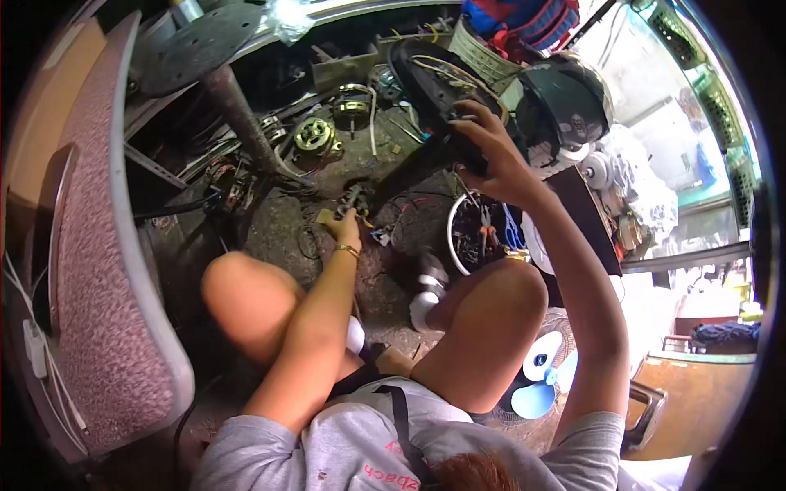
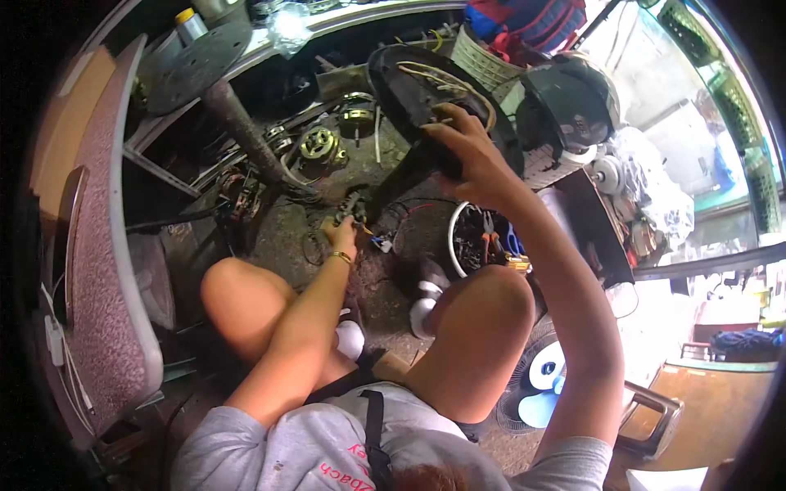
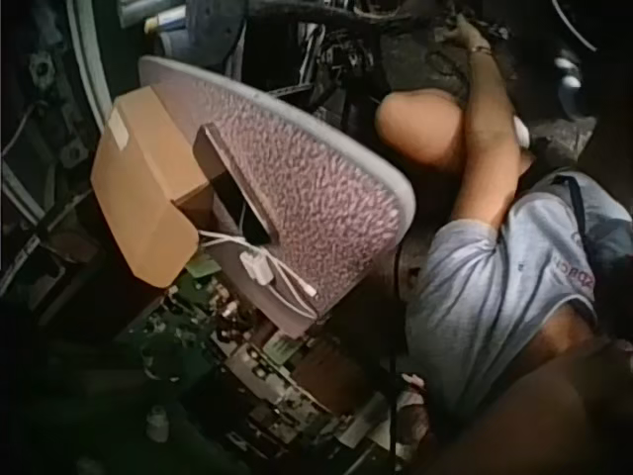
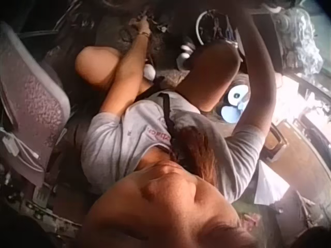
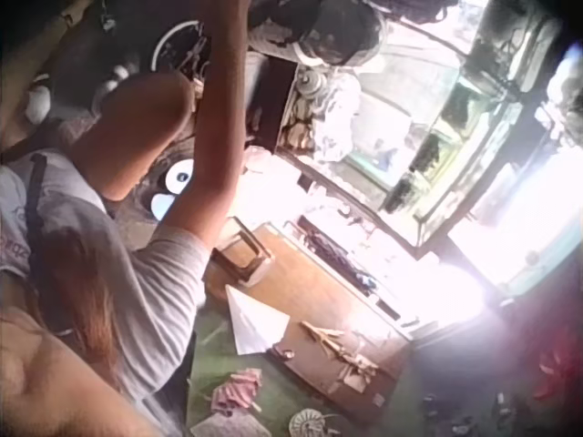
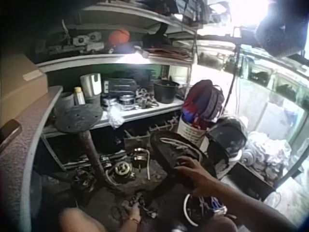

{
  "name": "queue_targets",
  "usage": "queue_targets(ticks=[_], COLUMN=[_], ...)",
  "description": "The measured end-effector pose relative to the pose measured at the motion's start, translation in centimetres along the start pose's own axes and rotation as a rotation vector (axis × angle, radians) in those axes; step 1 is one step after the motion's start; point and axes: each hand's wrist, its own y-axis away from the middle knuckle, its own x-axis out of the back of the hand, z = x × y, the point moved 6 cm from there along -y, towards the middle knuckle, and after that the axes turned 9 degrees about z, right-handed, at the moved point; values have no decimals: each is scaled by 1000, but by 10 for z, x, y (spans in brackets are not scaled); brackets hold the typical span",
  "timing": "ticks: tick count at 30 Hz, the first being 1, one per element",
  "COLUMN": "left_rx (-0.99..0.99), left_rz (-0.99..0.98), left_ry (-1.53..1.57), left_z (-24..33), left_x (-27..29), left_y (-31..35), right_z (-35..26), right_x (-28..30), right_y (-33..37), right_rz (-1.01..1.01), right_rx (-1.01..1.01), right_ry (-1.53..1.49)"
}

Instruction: The person disassembles an electric fan by unscrewing the motor and base covers with a power drill and a screwdriver, cutting internal wires with scissors, and detaching the motor assembly.

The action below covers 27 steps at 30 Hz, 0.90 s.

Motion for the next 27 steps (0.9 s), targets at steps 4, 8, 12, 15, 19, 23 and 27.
queue_targets(ticks=[4, 8, 12, 15, 19, 23, 27], left_rx=[149, 19, -701, -499, -732, -611, -712], left_rz=[-150, -109, 20, -167, -244, -310, -358], left_ry=[202, 185, -387, -642, -614, -631, -627], left_z=[-20, -14, 18, 24, 39, 46, 42], left_x=[-42, -22, -39, -46, -21, -41, -34], left_y=[81, 45, 75, 82, 55, 84, 66], right_z=[62, 113, 190, 199, 180, 143, 149], right_x=[9, -1, -1, -4, -16, -42, -86], right_y=[84, 110, 168, 192, 263, 477, 481], right_rz=[-36, 52, 110, 108, 480, 695, 369], right_rx=[-106, -141, -333, -353, -694, -1356, -1309], right_ry=[104, -72, -101, 69, 153, 221, 505])
